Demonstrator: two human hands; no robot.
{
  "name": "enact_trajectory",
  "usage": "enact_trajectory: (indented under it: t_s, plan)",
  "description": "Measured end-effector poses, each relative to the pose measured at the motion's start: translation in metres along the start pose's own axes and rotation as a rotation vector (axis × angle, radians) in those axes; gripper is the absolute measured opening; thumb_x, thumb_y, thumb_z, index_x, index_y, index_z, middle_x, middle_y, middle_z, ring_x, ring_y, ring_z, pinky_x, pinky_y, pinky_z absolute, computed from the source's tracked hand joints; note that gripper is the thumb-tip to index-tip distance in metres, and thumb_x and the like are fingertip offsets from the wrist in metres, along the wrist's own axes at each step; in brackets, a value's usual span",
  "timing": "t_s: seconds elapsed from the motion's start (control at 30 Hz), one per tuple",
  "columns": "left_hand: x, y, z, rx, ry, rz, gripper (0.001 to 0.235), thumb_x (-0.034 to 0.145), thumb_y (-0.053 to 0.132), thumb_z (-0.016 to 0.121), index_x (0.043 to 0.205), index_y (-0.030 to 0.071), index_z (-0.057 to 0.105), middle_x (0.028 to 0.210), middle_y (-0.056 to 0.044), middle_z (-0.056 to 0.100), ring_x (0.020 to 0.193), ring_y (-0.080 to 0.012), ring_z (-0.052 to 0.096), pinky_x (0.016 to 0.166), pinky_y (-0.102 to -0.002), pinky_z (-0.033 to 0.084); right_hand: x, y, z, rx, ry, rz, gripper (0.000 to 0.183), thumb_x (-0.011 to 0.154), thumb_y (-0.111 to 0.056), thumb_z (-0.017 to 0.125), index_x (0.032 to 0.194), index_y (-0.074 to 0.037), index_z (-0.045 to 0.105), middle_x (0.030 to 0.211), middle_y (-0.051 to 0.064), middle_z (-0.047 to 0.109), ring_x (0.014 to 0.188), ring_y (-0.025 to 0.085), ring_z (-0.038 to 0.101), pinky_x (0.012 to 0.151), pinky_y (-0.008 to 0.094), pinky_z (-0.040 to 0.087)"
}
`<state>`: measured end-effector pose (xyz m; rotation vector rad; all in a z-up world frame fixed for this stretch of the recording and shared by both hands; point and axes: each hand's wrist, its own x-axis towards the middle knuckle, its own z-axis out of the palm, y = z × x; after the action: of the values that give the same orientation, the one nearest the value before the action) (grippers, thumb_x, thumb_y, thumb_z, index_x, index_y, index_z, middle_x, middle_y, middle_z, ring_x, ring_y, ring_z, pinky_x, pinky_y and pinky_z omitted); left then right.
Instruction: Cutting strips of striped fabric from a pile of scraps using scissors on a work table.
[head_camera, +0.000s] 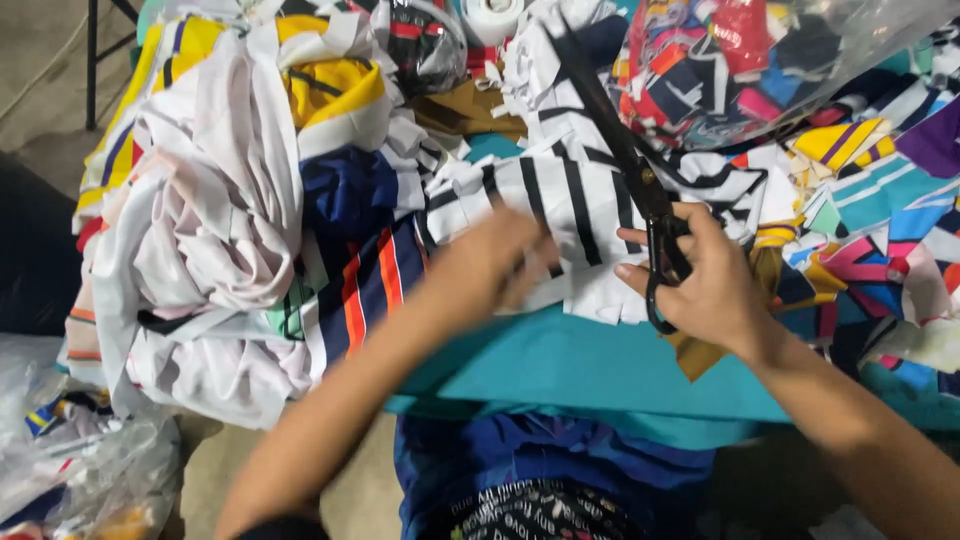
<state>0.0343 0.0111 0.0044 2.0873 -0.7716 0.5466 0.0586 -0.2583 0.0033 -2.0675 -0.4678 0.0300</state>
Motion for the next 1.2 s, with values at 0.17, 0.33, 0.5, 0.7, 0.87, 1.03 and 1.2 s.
enact_trajectory:
  t_s: [0.17, 0.33, 0.5, 0.7, 0.87, 1.03, 1.2]
  plan:
    - [0.057, -0.072, -0.008, 0.230, 0.171, 0.304, 0.011, 0.089, 0.015, 0.071, 0.094, 0.010, 0.062, 0.082, -0.007, 0.057, 0.078, -0.0318, 0.059, 0.070, -0.042, 0.053, -0.006, 0.026, 0.009, 0.004, 0.048, -0.078, 0.054, 0.079, 0.002, 0.082, 0.122, 0.009, 0.050, 0.114, 0.024, 0.075, 0.078, 0.024, 0.077, 0.060, 0.026, 0.060]
    - [0.086, -0.108, -0.002, 0.417, 0.147, 0.250, 0.018, 0.084, 0.023, 0.075, 0.094, 0.018, 0.060, 0.081, 0.000, 0.058, 0.079, -0.0273, 0.062, 0.064, -0.042, 0.053, -0.004, 0.043, 0.020, 0.003, 0.116, 0.021, 0.063, 0.078, -0.003, 0.086, 0.129, 0.006, 0.051, 0.102, 0.021, 0.076, 0.072, 0.025, 0.074, 0.063, 0.028, 0.057]
    - [0.118, -0.128, -0.002, 0.629, 0.167, 0.210, 0.026, 0.078, 0.031, 0.079, 0.093, 0.026, 0.058, 0.080, 0.006, 0.059, 0.080, -0.0228, 0.064, 0.058, -0.043, 0.054, 0.006, 0.043, 0.010, -0.098, 0.145, 0.024, 0.057, 0.080, -0.009, 0.087, 0.126, 0.002, 0.055, 0.101, 0.012, 0.079, 0.063, 0.020, 0.072, 0.055, 0.025, 0.055]
    - [0.053, -0.062, 0.020, 0.648, -0.617, -0.498, 0.035, 0.093, 0.049, 0.059, 0.093, 0.019, 0.077, 0.079, -0.011, 0.074, 0.083, -0.0351, 0.077, 0.068, -0.051, 0.060, 0.007, 0.060, 0.003, -0.130, 0.206, -0.074, 0.056, 0.084, -0.004, 0.085, 0.129, 0.003, 0.052, 0.098, 0.014, 0.078, 0.070, 0.023, 0.073, 0.060, 0.028, 0.057]
    - [-0.014, -0.098, 0.058, 0.675, -0.676, -0.504, 0.031, 0.080, 0.041, 0.074, 0.083, 0.010, 0.077, 0.069, -0.013, 0.068, 0.068, -0.0358, 0.074, 0.056, -0.047, 0.058, 0.007, 0.055, 0.009, -0.108, 0.212, -0.082, 0.055, 0.086, 0.003, 0.083, 0.130, 0.009, 0.050, 0.099, 0.021, 0.077, 0.075, 0.030, 0.074, 0.061, 0.035, 0.060]
    - [0.013, -0.070, 0.022, 0.329, -0.342, -0.601, 0.028, 0.090, 0.028, 0.065, 0.099, 0.002, 0.066, 0.073, -0.018, 0.068, 0.072, -0.0413, 0.074, 0.056, -0.050, 0.058, 0.004, 0.052, 0.009, -0.096, 0.252, -0.135, 0.055, 0.087, 0.003, 0.083, 0.130, 0.007, 0.050, 0.098, 0.020, 0.076, 0.077, 0.029, 0.074, 0.063, 0.032, 0.059]
    - [0.008, -0.056, 0.021, -0.346, -0.080, -0.614, 0.035, 0.094, 0.013, 0.067, 0.122, 0.003, 0.048, 0.083, -0.018, 0.073, 0.076, -0.0305, 0.076, 0.075, -0.044, 0.058, -0.005, 0.035, 0.013, -0.035, 0.181, -0.138, 0.053, 0.081, -0.001, 0.086, 0.121, 0.002, 0.051, 0.085, 0.014, 0.076, 0.071, 0.023, 0.075, 0.065, 0.029, 0.058]
